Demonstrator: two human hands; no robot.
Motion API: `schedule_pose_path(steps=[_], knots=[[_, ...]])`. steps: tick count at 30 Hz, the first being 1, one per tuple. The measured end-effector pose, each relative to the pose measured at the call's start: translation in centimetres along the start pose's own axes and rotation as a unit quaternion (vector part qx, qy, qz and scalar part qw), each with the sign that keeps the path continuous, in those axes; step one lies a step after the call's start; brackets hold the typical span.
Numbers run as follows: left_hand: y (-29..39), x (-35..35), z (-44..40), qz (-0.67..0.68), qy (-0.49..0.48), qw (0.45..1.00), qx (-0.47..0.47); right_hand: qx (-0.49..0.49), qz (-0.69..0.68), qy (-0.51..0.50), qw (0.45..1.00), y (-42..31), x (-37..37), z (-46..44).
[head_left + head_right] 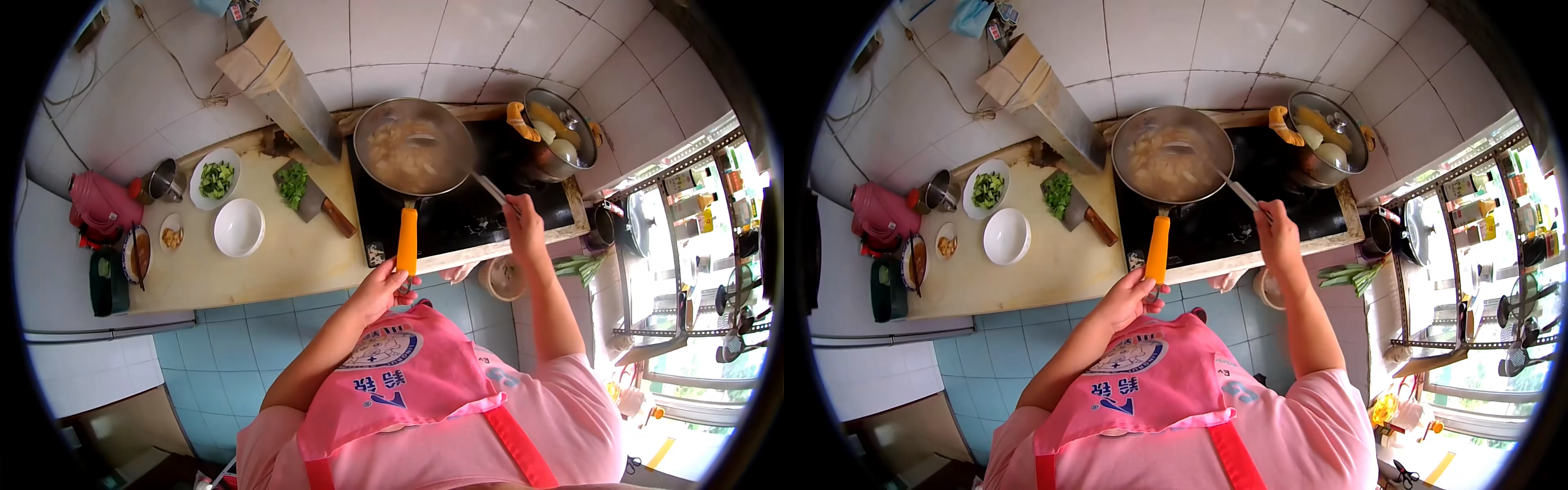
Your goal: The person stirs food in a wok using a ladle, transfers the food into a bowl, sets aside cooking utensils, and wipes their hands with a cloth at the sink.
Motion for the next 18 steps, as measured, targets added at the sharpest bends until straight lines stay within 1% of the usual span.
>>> schedule_pose_path(steps=[1, 4, 7, 8, 9, 10, 12, 15, 16, 18], knots=[[0.0, 0.0, 0.0, 0.0, -0.003, 1.0, 0.002, 0.016, 0.0, -0.009, 1.0, 0.5, -0.7, 0.0], [0.1, 0.1, 0.0, 0.0, 0.003, 1.0, -0.006, 0.018, 0.005, -0.012, 1.0, 1.8, -1.8, 0.0], [-0.1, -0.1, -0.2, 0.004, -0.003, 1.0, -0.004, 0.0, -0.007, -0.024, 1.0, 4.4, -1.5, -0.5], [-0.1, -0.1, -0.2, 0.003, -0.003, 1.0, -0.006, 0.1, -0.07, -0.075, 0.99, 5.2, -1.6, -0.7], [-0.1, -0.1, -0.2, 0.0, -0.003, 1.0, -0.005, 0.198, -0.132, -0.125, 0.963, 5.5, -1.6, -0.8], [-0.1, -0.1, -0.2, -0.002, -0.002, 1.0, -0.004, 0.199, -0.133, -0.125, 0.963, 5.4, -1.8, -0.8], [-0.2, -0.1, -0.2, -0.002, -0.002, 1.0, -0.006, 0.266, -0.234, -0.169, 0.92, 5.0, -2.4, -0.9], [-0.1, 0.0, -0.2, -0.003, 0.0, 1.0, -0.007, 0.297, -0.256, -0.176, 0.903, 4.4, -2.9, -1.0], [-0.1, 0.0, -0.2, -0.004, 0.001, 1.0, -0.007, 0.298, -0.257, -0.175, 0.903, 4.4, -3.0, -1.1], [-0.2, -0.1, -0.2, -0.005, 0.0, 1.0, -0.008, 0.26, -0.262, -0.178, 0.912, 4.3, -2.9, -1.1]])
Point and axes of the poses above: each hand's wrist, its own z-axis away from the middle knuckle, its own x-axis out of the palm, y = z × x, the point moved 1 cm from there along -z, towards the middle knuckle, and after that the axes turned 10 degrees about x, right-handed, at the moved point
